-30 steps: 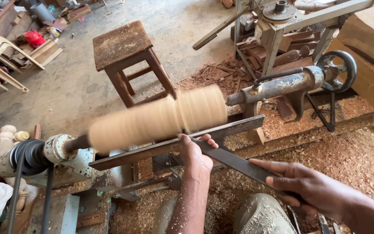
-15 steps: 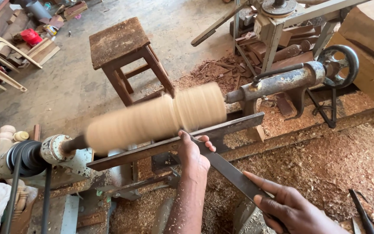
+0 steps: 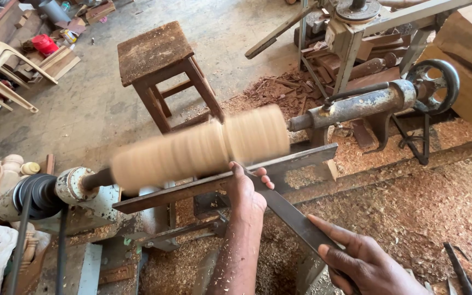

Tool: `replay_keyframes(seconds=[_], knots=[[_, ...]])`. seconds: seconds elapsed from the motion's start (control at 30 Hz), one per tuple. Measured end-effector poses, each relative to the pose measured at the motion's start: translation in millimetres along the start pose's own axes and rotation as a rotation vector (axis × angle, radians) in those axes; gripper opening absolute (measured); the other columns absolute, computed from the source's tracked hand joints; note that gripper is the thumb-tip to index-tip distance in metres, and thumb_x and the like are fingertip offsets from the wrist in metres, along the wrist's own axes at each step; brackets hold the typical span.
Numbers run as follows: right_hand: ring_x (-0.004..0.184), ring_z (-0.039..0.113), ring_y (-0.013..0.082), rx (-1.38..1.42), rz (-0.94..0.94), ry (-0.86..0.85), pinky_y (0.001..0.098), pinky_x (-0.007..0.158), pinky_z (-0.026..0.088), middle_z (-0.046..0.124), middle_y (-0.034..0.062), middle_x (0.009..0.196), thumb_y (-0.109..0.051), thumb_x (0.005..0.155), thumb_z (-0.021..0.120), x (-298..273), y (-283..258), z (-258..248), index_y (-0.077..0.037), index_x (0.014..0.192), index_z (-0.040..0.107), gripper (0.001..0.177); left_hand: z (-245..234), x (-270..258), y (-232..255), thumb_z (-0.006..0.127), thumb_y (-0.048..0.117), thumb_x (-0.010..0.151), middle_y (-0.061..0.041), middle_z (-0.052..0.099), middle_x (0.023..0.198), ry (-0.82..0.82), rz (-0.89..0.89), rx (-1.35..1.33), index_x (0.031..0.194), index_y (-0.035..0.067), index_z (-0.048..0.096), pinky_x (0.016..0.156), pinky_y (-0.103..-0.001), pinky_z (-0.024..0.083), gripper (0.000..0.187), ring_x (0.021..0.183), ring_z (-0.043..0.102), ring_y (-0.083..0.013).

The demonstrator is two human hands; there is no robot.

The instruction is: The person turns on a lathe and uses a metal tool to carve grooves into a rotating wooden cylinder. They then switch to a different tool to refine the shape into a decorative spindle.

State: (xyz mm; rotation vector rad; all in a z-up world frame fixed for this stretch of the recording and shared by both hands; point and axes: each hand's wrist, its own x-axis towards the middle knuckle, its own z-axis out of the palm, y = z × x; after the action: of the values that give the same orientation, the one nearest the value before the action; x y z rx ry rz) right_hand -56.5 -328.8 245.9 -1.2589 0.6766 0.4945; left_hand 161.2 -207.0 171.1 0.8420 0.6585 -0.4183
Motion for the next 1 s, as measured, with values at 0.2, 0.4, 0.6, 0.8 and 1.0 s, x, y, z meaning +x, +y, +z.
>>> replay_keyframes(seconds=[0.2,0.4,0.6,0.8,1.0], knots=[[0.045,0.037,0.0116,-0.003,-0.004,0.014,0.0293,0.043,0.028,0.042,0.0008,0.051,-0.024,0.098,0.063,5,12,-4,-0.027,0.154,0.05,0.058,-9,22,-12,0.039,0.055,0.105,-0.017,0.063,0.068,-0.047,0.023,-0.001,0.114,0.007,0.05,0.04,-0.039,0.043,0.05,0.046,0.053,-0.0241],[0.044,0.034,0.0089,0.077,-0.01,-0.018,0.0267,0.041,0.025,0.042,-0.002,0.053,-0.023,0.097,0.063,2,4,-1,-0.025,0.153,0.051,0.058,-7,26,-14,0.04,0.055,0.104,-0.018,0.063,0.068,-0.036,0.025,-0.022,0.114,0.009,0.047,0.04,-0.039,0.043,0.047,0.046,0.053,-0.024],[0.045,0.04,0.0078,0.03,-0.103,-0.113,0.0253,0.04,0.03,0.045,-0.0028,0.056,-0.022,0.1,0.061,21,39,-22,-0.025,0.155,0.047,0.057,-4,18,-13,0.043,0.052,0.106,-0.017,0.062,0.065,0.009,0.065,0.022,0.112,0.005,0.05,0.039,-0.039,0.042,0.048,0.044,0.051,-0.0249],[0.045,0.043,0.0118,-0.142,-0.005,-0.137,0.0293,0.041,0.04,0.049,-0.0014,0.059,-0.028,0.104,0.053,13,24,-39,-0.033,0.159,0.041,0.057,-2,0,-5,0.032,0.053,0.107,-0.014,0.056,0.064,-0.027,0.019,0.009,0.111,0.008,0.044,0.041,-0.042,0.043,0.047,0.045,0.049,-0.0251],[0.037,0.044,0.0113,-0.084,-0.073,-0.285,0.028,0.032,0.041,0.049,-0.0009,0.055,-0.027,0.103,0.053,7,-13,-69,-0.027,0.161,0.039,0.06,1,-2,-7,0.027,0.052,0.107,-0.015,0.059,0.067,-0.033,0.016,-0.08,0.115,0.011,0.041,0.045,-0.043,0.046,0.044,0.05,0.054,-0.026]])
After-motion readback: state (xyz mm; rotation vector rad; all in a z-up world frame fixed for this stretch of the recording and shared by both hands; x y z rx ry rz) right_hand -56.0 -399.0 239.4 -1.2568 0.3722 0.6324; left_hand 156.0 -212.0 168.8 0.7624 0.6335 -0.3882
